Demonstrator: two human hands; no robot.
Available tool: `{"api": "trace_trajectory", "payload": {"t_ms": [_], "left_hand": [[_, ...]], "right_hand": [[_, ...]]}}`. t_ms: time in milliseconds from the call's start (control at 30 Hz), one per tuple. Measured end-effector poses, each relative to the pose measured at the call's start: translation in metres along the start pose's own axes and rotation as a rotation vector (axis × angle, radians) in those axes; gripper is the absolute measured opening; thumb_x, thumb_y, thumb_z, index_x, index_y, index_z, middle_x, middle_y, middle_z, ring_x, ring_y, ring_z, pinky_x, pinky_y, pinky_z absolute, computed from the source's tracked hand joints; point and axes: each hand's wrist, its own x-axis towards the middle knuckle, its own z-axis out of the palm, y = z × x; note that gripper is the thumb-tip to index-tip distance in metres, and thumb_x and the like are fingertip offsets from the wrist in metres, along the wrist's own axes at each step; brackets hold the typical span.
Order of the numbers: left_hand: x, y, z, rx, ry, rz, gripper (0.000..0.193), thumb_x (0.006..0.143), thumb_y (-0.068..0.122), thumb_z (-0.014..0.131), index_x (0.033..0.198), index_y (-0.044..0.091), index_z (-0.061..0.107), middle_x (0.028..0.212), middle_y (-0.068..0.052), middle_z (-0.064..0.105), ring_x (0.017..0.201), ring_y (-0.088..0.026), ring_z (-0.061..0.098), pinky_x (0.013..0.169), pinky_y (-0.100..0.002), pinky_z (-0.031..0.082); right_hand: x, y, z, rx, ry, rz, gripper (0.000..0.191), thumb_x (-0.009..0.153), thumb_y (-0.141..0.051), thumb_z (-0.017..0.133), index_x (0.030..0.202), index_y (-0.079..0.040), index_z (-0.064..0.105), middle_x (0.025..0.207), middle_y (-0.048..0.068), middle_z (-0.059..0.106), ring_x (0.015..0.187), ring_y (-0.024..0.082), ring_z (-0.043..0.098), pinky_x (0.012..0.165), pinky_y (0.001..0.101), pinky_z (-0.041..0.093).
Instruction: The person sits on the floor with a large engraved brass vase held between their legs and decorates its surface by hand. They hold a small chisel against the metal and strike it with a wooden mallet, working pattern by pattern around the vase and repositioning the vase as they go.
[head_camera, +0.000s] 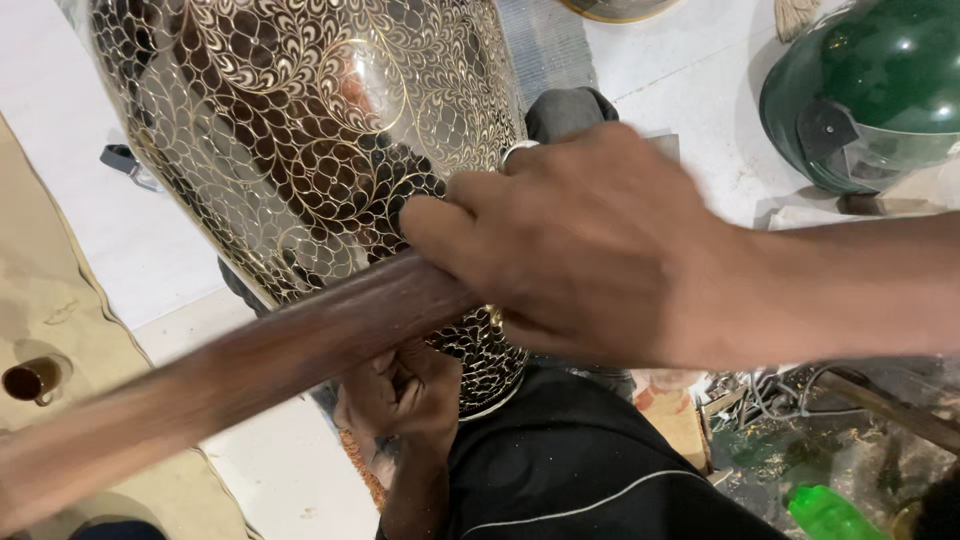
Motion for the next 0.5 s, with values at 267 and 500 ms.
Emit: {"api": "trace_trajectory", "payload": {"t_ms": [267,500], "left_hand": [[0.004,0.001,0.001,-0.005,-0.006,-0.001,0.009,0.083,-0.007,0.066,0.076,-0.005,0.061,0.06,0.0,0.058,0.045,-0.003,0.043,0.044,-0.02,0.031],[0.007,0.009,-0.005,-0.066,-0.059,-0.05,0.008,0.081,-0.008,0.067,0.076,-0.005,0.061,0.059,0.0,0.057,0.045,-0.003,0.042,0.044,-0.019,0.031]], "right_hand": [[-0.004,-0.001,0.003,0.042,-0.169,0.107,0.018,0.091,-0.019,0.064,0.101,-0.011,0.052,0.069,0.005,0.062,0.046,0.02,0.057,0.033,0.0361,0.045],[0.001,-0.002,-0.013,0.2,0.126,-0.047,0.032,0.072,-0.014,0.071,0.098,-0.007,0.054,0.072,0.001,0.065,0.049,0.019,0.059,0.044,0.0354,0.045]]}}
